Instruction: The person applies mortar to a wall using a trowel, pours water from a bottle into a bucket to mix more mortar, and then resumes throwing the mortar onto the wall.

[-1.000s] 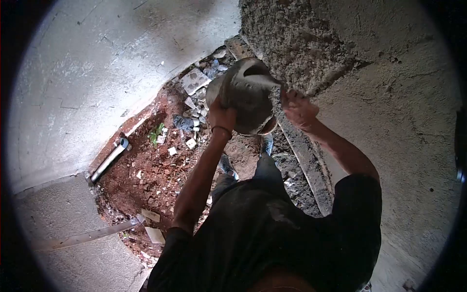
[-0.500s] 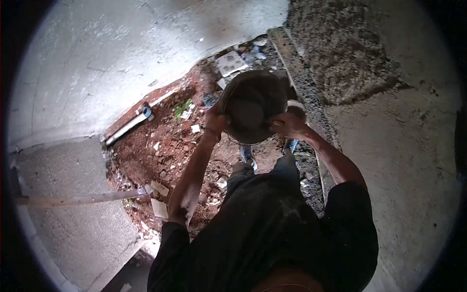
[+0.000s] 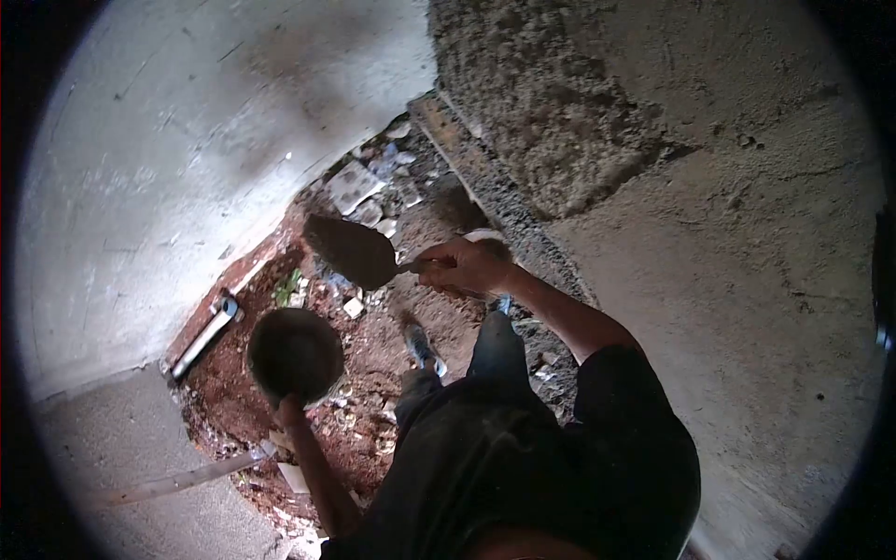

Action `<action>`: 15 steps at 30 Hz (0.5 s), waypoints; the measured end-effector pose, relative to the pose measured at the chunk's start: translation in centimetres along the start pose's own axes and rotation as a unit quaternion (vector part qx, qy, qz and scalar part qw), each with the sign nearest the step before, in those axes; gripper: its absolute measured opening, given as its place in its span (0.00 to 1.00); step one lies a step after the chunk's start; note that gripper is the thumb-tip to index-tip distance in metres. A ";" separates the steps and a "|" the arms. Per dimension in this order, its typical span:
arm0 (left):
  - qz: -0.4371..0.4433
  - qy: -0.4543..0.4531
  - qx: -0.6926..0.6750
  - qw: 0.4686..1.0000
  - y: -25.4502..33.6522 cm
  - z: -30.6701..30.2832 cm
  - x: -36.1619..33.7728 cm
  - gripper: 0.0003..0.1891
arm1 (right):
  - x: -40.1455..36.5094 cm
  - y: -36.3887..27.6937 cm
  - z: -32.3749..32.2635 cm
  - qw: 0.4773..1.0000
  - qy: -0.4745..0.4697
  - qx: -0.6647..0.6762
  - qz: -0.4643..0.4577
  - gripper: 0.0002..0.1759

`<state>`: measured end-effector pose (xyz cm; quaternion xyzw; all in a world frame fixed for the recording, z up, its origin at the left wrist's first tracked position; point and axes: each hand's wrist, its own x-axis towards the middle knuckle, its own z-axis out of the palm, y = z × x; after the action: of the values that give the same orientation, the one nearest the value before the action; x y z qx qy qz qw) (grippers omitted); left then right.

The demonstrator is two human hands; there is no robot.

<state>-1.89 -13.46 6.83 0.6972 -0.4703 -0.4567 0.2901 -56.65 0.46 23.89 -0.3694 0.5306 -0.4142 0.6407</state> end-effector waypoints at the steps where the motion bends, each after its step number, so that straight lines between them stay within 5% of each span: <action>1: -0.054 0.019 0.049 0.997 0.7 0.1 -0.6 0.07 | -0.7 0.5 -2.1 1.000 0.005 0.001 0.001 0.23; 2: -0.239 0.088 0.000 0.967 3.2 0.7 -2.3 0.08 | -1.7 1.0 -4.5 0.997 0.067 0.008 0.038 0.22; 4: -0.248 0.123 -0.080 0.958 2.9 2.0 -2.8 0.11 | -4.8 1.5 -10.7 0.981 0.146 0.029 0.127 0.19; 5: -0.255 0.157 -0.167 0.939 2.8 2.5 -2.8 0.15 | -7.7 2.7 -15.3 0.983 0.148 0.069 0.083 0.27; 6: -0.255 0.155 -0.163 0.940 3.3 3.5 -3.0 0.15 | -10.9 -1.2 -16.5 0.926 0.324 0.057 0.186 0.30; 7: -0.250 0.158 -0.158 0.942 4.5 5.2 -4.1 0.18 | -14.7 4.2 -22.4 0.904 0.305 0.278 0.113 0.26; 8: -0.245 0.162 -0.157 0.943 5.5 7.1 -4.9 0.21 | -18.8 0.6 -21.0 0.887 0.362 0.280 -0.061 0.24; 9: -0.227 0.170 -0.159 0.946 5.2 8.9 -5.0 0.19 | -21.5 -2.7 -19.4 0.898 0.342 0.257 -0.103 0.24; 10: -0.261 0.069 -0.148 0.951 5.4 9.8 -4.4 0.19 | -23.6 -4.3 -17.6 0.905 0.324 0.234 -0.145 0.24; 11: -0.289 -0.036 -0.138 0.947 5.4 10.8 -3.5 0.21 | -24.9 -3.9 -15.9 0.915 0.306 0.226 -0.132 0.23; 12: -0.132 -0.096 -0.088 0.983 0.6 12.1 -0.4 0.18 | -25.8 -3.6 -14.2 0.925 0.287 0.218 -0.119 0.22; 14: -0.133 -0.093 -0.253 0.954 12.7 19.0 -8.1 0.18 | -24.9 -4.1 -11.1 0.926 0.263 0.237 -0.129 0.20; 15: -0.102 -0.123 -0.246 0.956 9.6 21.0 -5.5 0.21 | -23.9 -4.0 -9.9 0.924 0.312 0.207 -0.075 0.20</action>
<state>-25.52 -11.66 8.14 0.5871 -0.3017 -0.6675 0.3445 -69.22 20.66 34.89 -0.1195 0.5767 -0.6557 0.4724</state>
